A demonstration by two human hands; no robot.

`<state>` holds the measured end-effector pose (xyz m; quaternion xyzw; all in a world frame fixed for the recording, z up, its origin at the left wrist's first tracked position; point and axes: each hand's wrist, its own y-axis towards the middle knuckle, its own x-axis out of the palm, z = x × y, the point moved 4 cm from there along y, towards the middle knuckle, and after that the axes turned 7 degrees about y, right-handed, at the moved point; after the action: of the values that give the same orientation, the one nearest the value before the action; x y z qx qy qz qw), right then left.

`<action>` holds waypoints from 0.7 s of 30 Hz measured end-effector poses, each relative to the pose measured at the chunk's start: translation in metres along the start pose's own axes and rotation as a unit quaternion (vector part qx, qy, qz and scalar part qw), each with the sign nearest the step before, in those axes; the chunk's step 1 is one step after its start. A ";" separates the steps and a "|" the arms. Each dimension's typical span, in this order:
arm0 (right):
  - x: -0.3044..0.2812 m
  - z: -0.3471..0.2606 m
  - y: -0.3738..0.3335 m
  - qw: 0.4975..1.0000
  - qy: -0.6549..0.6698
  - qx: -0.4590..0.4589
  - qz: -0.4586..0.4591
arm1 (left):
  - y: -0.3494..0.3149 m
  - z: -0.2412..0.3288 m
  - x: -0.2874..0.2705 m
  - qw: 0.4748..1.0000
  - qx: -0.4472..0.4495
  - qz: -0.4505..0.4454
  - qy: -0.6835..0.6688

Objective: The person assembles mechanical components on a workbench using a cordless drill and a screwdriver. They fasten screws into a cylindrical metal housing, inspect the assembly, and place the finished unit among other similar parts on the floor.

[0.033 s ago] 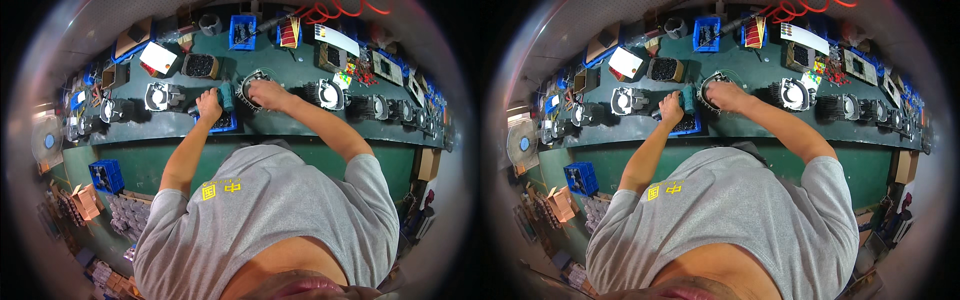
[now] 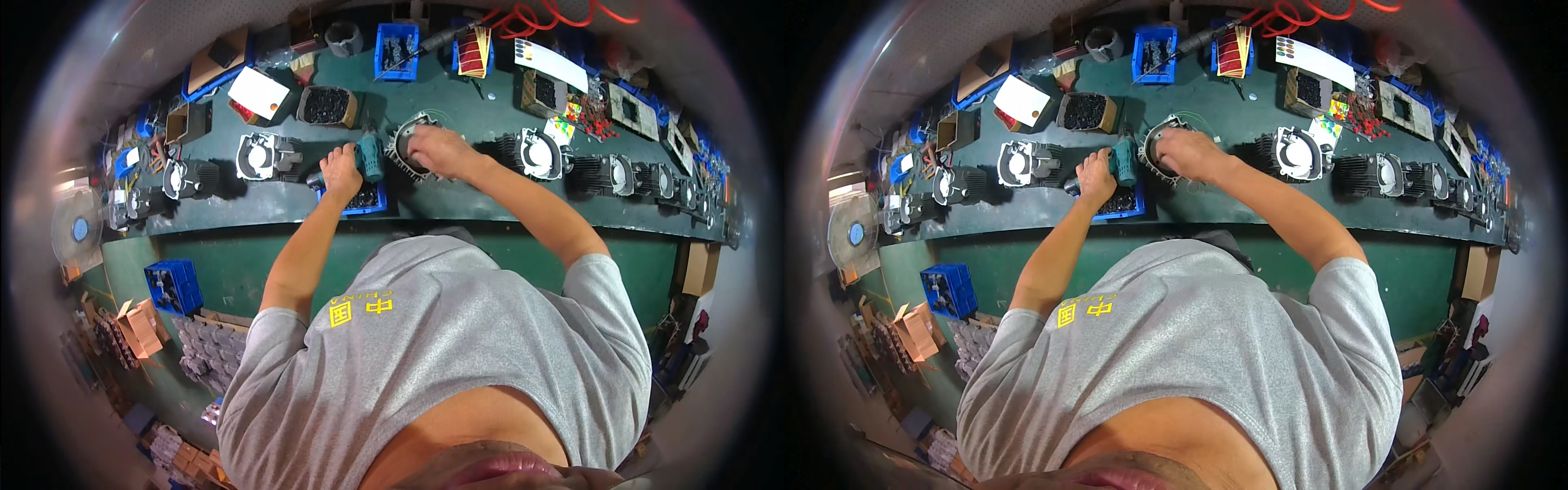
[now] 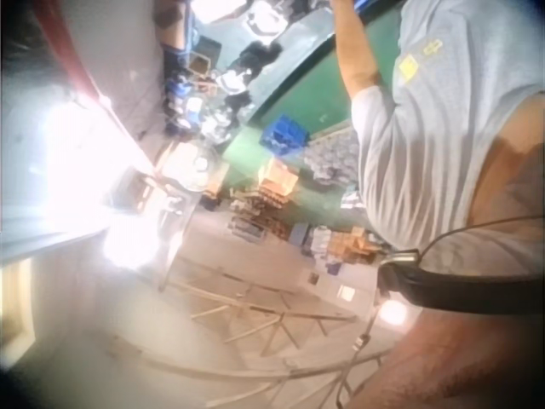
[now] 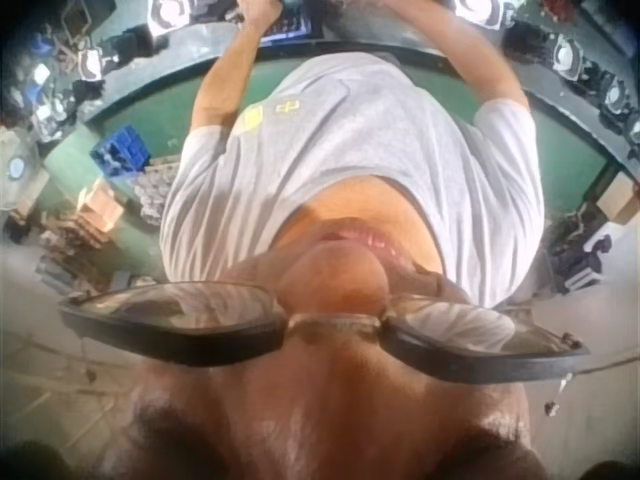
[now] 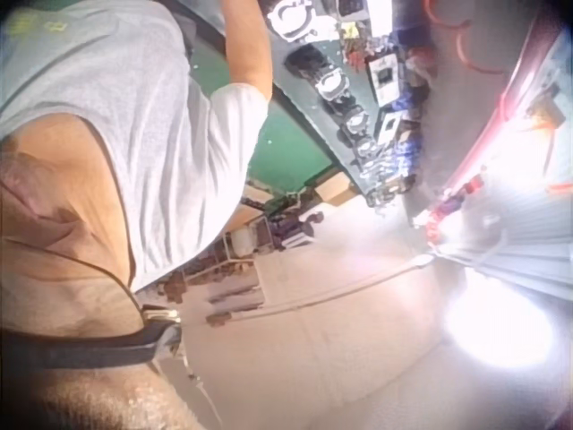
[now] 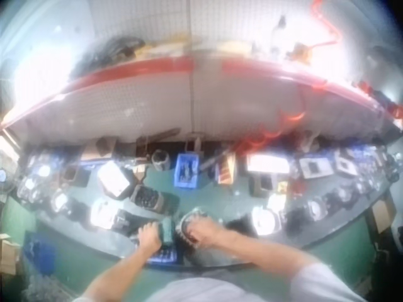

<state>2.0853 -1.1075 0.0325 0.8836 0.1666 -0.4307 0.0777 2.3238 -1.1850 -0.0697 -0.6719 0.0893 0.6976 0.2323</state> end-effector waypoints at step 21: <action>-0.010 0.043 -0.045 0.787 0.477 0.231 0.315 | -0.014 0.120 -0.111 0.979 0.160 0.095 -0.085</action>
<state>2.0315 -1.0797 0.0136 0.9715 -0.2094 0.0687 -0.0872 2.2211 -1.1424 0.0513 -0.5528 0.2434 0.7476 0.2760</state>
